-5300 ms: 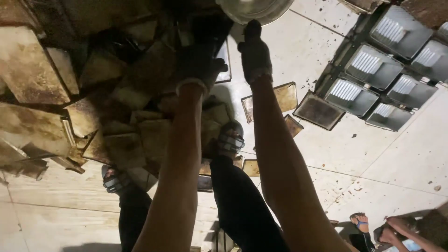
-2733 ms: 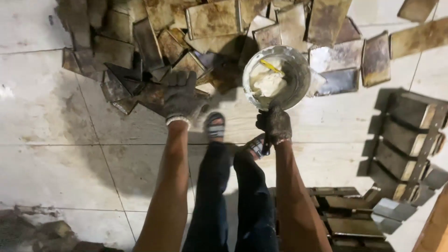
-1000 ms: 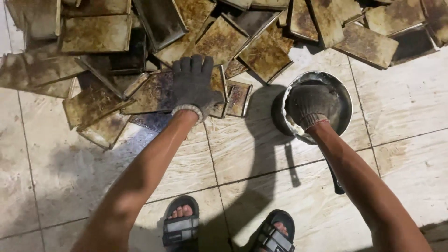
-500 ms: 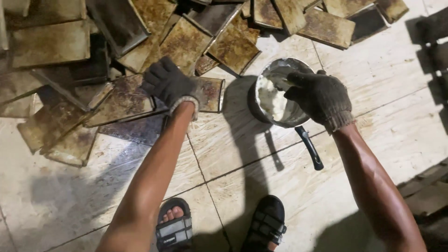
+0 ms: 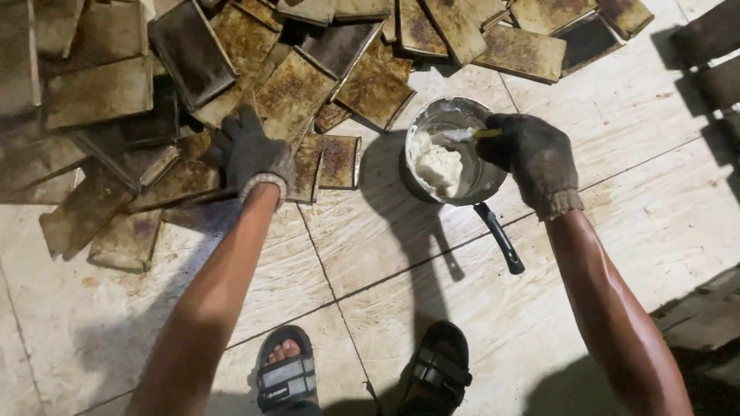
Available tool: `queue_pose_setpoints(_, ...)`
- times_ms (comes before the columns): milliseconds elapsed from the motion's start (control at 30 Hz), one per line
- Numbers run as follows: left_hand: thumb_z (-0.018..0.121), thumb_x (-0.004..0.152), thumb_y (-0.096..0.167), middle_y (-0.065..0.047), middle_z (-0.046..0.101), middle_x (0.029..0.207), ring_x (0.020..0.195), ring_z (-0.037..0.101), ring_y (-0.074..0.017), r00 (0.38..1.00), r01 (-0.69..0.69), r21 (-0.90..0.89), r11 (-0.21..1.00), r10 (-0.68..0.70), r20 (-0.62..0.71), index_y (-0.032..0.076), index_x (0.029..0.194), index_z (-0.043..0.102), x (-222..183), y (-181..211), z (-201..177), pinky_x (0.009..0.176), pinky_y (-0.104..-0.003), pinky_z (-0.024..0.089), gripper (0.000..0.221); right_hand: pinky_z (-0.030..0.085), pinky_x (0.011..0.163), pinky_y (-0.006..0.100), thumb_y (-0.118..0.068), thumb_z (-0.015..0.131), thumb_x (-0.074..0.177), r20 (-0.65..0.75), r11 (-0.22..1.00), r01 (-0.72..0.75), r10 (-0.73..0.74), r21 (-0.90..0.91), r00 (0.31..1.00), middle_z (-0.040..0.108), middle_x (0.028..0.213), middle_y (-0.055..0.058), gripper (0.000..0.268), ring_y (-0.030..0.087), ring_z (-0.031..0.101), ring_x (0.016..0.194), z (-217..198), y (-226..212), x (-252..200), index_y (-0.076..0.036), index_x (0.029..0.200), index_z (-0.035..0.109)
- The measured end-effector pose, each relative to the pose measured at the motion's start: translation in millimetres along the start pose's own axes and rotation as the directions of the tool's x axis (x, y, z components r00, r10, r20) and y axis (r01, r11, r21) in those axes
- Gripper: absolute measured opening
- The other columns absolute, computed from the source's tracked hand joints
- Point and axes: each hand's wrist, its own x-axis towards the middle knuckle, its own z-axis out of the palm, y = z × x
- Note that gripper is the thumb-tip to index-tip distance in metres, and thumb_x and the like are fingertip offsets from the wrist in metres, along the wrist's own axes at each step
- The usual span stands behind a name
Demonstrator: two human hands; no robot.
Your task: Greasing the interior of metal bread tins using a brush and shortening
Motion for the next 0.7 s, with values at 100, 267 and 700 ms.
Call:
queue_pose_setpoints(100, 0.068, 0.085, 0.033, -0.015, 0.043, 0.155, 0.141, 0.042, -0.0427, 0.996, 0.074, -0.293, 0.953, -0.058, 0.060, 0.027, 0.157, 0.034, -23, 0, -65, 0.112, -0.057, 0.039, 0.080, 0.053, 0.089, 0.040, -0.027, 0.078, 0.094, -0.021, 0.983, 0.182, -0.183, -0.035, 0.983, 0.074, 0.112, 0.014, 0.036, 0.032, 0.068, 0.105, 5, 11, 2, -0.010, 0.124, 0.069)
queue_pose_setpoints(267, 0.064, 0.085, 0.020, -0.016, 0.073, 0.110, 0.084, 0.066, -0.0384, 0.948, -0.265, -0.504, 0.822, 0.129, -0.289, 0.012, 0.138, 0.056, -71, -23, -142, 0.072, -0.045, 0.050, 0.054, 0.055, 0.079, 0.043, -0.030, 0.079, 0.091, 0.015, 0.916, 0.372, -0.375, -0.150, 0.927, 0.068, 0.128, 0.022, 0.041, 0.036, 0.069, 0.096, 15, 5, 15, -0.002, 0.121, 0.075)
queue_pose_setpoints(700, 0.054, 0.096, 0.023, -0.011, 0.073, 0.112, 0.092, 0.067, -0.0224, 0.950, 0.158, -0.963, -0.221, -0.234, 0.209, 0.002, 0.109, 0.068, -93, -54, -108, 0.079, -0.034, 0.051, 0.029, 0.055, 0.082, 0.038, -0.028, 0.080, 0.086, 0.072, 0.994, 0.074, -0.081, 0.086, 0.994, 0.071, 0.119, 0.022, 0.071, 0.030, 0.069, 0.098, 4, -70, 0, 0.005, 0.143, 0.055)
